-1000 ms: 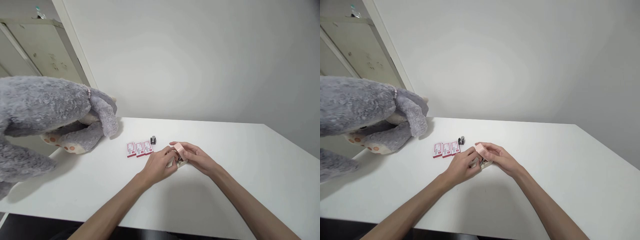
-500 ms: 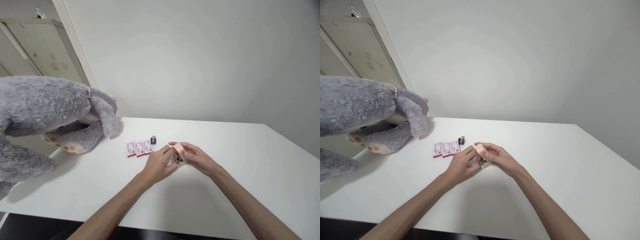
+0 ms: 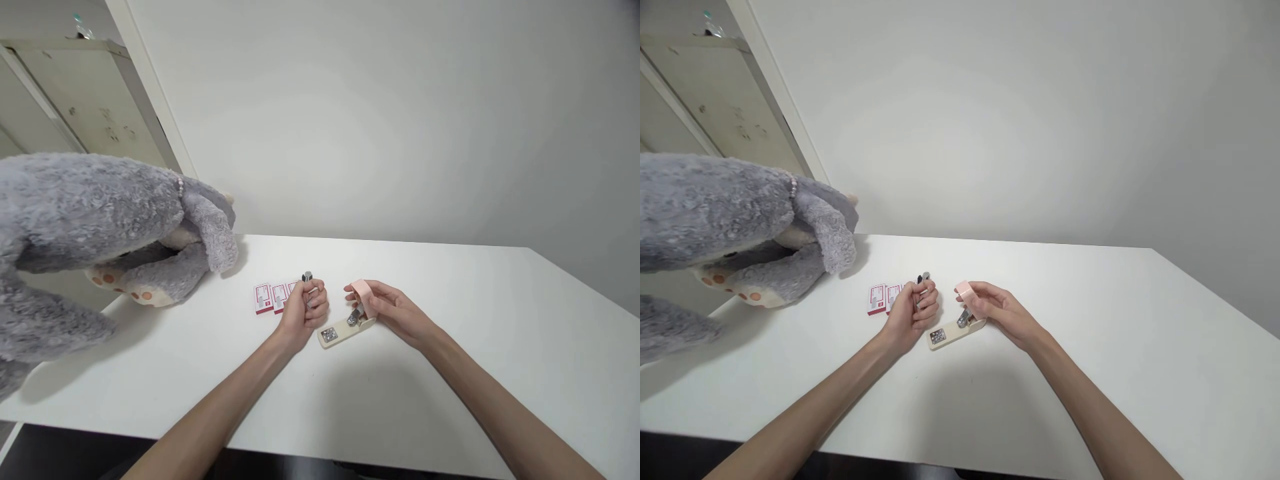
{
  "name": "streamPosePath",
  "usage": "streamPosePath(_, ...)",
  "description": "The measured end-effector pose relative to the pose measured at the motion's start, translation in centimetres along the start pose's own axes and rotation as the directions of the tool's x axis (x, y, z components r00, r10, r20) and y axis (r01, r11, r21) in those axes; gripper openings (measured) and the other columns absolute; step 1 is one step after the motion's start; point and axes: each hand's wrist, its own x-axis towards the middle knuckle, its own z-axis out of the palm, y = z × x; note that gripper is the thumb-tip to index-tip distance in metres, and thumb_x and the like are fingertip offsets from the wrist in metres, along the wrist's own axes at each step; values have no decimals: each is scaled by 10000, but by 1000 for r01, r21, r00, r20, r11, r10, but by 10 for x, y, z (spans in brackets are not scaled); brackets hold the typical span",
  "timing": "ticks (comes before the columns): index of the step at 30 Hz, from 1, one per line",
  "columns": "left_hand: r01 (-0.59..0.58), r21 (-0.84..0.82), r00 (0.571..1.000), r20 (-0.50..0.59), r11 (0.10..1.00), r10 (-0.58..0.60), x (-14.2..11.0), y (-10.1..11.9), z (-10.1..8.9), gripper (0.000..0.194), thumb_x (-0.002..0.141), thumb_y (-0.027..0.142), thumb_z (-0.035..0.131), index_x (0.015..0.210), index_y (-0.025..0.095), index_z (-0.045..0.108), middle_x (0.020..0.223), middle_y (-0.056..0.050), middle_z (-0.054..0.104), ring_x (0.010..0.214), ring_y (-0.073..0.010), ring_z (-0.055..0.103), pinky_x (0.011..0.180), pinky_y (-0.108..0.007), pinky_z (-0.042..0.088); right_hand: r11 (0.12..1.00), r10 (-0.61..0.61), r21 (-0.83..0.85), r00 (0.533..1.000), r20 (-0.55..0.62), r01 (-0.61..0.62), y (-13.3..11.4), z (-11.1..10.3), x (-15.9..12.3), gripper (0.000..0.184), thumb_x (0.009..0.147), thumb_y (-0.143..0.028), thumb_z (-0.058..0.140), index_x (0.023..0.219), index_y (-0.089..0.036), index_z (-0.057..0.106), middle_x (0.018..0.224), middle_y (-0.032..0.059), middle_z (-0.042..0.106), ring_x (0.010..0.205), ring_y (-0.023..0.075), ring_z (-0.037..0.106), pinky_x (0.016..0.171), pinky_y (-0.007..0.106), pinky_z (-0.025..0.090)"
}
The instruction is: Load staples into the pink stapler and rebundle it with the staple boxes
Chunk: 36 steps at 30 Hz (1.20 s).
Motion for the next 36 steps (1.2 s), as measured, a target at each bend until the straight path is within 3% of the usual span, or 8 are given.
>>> streamPosePath(4, 20, 30, 1000, 12, 999, -20, -3, 1, -1, 186, 790, 262, 583, 704, 207, 427, 566, 118, 135, 433, -53, 99, 380, -160, 108, 998, 13, -64, 998, -56, -17, 1, 1, 0, 442, 888, -533, 751, 1236, -263, 720, 1216, 120, 704, 1083, 285, 646, 904, 444, 519)
streamPosePath(12, -30, 51, 1000, 4, 998, 30, -2, 0, 0, 168, 800, 270, 596, 717, 203, 466, 572, 114, 113, 451, -61, 81, 392, -169, 121, 987, -24, -163, 981, -195, -9, 1, 2, 1, 402, 826, -515, 810, 1142, -272, 764, 1015, 60, 716, 877, 235, 645, 779, 404, 523)
streamPosePath(26, -10, 45, 1000, 23, 999, 9, -2, -2, -2, 174, 811, 271, 590, 709, 208, 464, 569, 111, 97, 456, -68, 70, 394, -174, 127, 925, -126, -380, 934, -333, -10, 1, 6, 3, 388, 811, -561, 792, 1046, -255, 746, 1096, 75, 741, 1016, 289, 659, 855, 415, 505)
streamPosePath(31, 137, 108, 973, 173, 985, -155, -6, -5, 4, 167, 804, 251, 555, 684, 203, 450, 555, 111, 116, 443, -60, 77, 406, -181, 116, 903, -142, -430, 935, -325, -13, 8, 15, 7, 370, 845, -548, 763, 1068, -256, 720, 1140, 70, 745, 1041, 282, 657, 881, 406, 499)
streamPosePath(36, 318, 274, 867, 303, 908, -395, -11, -4, 13, 174, 772, 217, 522, 648, 210, 400, 534, 107, 153, 443, -58, 81, 416, -199, 110, 861, -221, -508, 904, -366, 5, 22, 23, 22, 441, 916, -564, 675, 1266, -296, 675, 1324, 55, 703, 1201, 296, 634, 1014, 433, 476)
